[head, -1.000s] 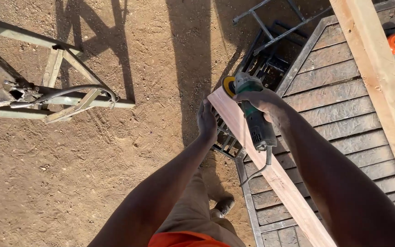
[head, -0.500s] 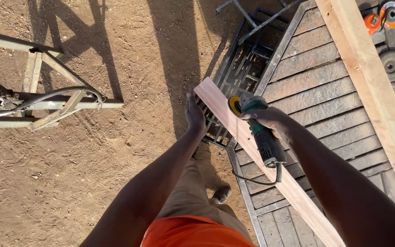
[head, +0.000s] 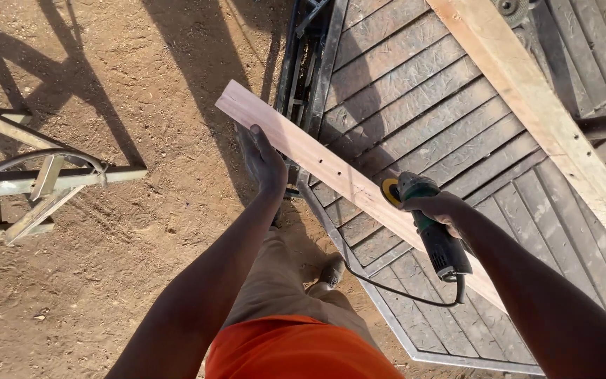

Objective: A person uses an angle grinder with a sanding disc to smooth the surface of a wooden plank, frequently repositioning the wood to reach all areas.

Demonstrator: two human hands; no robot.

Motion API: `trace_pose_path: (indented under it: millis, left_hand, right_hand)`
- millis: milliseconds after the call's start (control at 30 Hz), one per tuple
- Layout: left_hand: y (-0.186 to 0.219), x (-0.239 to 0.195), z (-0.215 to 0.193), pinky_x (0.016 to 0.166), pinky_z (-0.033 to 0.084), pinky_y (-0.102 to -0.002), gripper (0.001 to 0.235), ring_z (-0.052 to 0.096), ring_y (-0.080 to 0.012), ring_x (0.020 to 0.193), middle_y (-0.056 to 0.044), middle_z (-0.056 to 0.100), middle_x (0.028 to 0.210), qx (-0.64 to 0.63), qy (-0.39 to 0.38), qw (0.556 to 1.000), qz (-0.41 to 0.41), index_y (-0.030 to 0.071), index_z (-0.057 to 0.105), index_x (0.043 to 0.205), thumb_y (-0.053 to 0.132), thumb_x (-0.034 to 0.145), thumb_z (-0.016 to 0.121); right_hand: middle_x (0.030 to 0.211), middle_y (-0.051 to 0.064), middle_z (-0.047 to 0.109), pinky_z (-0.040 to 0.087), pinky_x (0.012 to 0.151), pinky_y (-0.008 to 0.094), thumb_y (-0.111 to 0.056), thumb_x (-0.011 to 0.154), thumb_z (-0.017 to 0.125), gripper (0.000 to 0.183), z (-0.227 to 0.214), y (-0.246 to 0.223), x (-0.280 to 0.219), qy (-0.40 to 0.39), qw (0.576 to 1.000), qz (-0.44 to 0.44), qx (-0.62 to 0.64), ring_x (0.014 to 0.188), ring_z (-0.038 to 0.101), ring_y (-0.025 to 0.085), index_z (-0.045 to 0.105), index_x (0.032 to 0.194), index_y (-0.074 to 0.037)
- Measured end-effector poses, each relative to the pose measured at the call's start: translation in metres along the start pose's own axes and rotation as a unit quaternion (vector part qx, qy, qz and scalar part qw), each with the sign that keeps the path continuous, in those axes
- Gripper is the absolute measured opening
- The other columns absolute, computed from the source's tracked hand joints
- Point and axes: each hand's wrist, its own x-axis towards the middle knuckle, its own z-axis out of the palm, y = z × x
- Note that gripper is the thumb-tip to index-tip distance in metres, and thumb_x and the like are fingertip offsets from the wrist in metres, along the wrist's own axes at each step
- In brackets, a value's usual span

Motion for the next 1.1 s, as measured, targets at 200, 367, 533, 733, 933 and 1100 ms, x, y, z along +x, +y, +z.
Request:
trace_pose_path:
  millis: [200, 367, 533, 733, 933, 1100]
  left_hand:
    - [0.003, -0.090, 0.029, 0.125, 0.006, -0.066, 0.068, 0.007, -0.0537, 0.155, -0.031, 0.016, 0.167, 0.108, -0.059, 0.969, 0.214, 0.002, 0.019, 0.164, 0.045, 0.115, 0.035]
    - [-0.001, -0.178, 0.054, 0.122, 0.009, -0.069, 0.061, 0.022, -0.0535, 0.151, -0.031, 0.029, 0.164, 0.160, -0.086, 0.931, 0.316, 0.001, 0.029, 0.161, 0.040, 0.115, 0.040]
    - [-0.038, -0.245, 0.084, 0.124, 0.020, -0.061, 0.059, 0.024, -0.0481, 0.154, -0.025, 0.027, 0.167, 0.183, -0.175, 0.902, 0.350, 0.004, 0.030, 0.162, 0.036, 0.114, 0.044]
    - [-0.058, -0.324, 0.113, 0.123, 0.025, -0.058, 0.059, 0.031, -0.0460, 0.151, -0.024, 0.032, 0.165, 0.201, -0.244, 0.879, 0.357, 0.005, 0.033, 0.160, 0.036, 0.112, 0.047]
    - [-0.076, -0.360, 0.134, 0.130, 0.032, -0.050, 0.066, 0.033, -0.0366, 0.157, -0.022, 0.029, 0.167, 0.201, -0.300, 0.791, 0.495, 0.002, 0.027, 0.161, 0.042, 0.112, 0.045]
    - [-0.101, -0.367, 0.166, 0.127, 0.024, -0.046, 0.082, 0.030, -0.0393, 0.153, -0.025, 0.025, 0.167, 0.360, -0.479, 0.618, 0.509, 0.001, 0.021, 0.162, 0.042, 0.101, 0.056]
  right_hand:
    - [0.085, 0.035, 0.067, 0.063, 0.062, 0.054, -0.016, 0.068, 0.090, 0.063, -0.059, 0.088, -0.008, 0.039, 0.999, 0.009, -0.002, 0.073, 0.072, 0.045, 0.060, 0.112, 0.018]
    - [0.083, 0.035, 0.066, 0.061, 0.062, 0.053, -0.017, 0.068, 0.091, 0.064, -0.119, 0.170, 0.004, 0.063, 0.998, 0.014, 0.015, 0.072, 0.072, 0.044, 0.060, 0.112, 0.018]
    - [0.086, 0.035, 0.066, 0.061, 0.059, 0.053, -0.014, 0.066, 0.091, 0.066, -0.184, 0.268, 0.044, 0.095, 0.994, 0.033, 0.040, 0.071, 0.072, 0.044, 0.059, 0.112, 0.019]
    - [0.095, 0.038, 0.064, 0.059, 0.065, 0.058, -0.012, 0.065, 0.092, 0.075, -0.259, 0.388, 0.064, 0.153, 0.985, 0.066, 0.046, 0.082, 0.071, 0.048, 0.056, 0.121, 0.021]
    - [0.112, 0.024, 0.063, 0.049, 0.068, 0.049, -0.025, 0.061, 0.096, 0.086, -0.314, 0.451, 0.060, 0.243, 0.956, 0.156, -0.058, 0.091, 0.063, 0.040, 0.058, 0.130, 0.007]
    - [0.097, 0.021, 0.068, 0.047, 0.066, 0.047, -0.028, 0.062, 0.092, 0.065, -0.317, 0.446, 0.013, 0.288, 0.953, 0.089, -0.022, 0.080, 0.062, 0.036, 0.069, 0.115, 0.003]
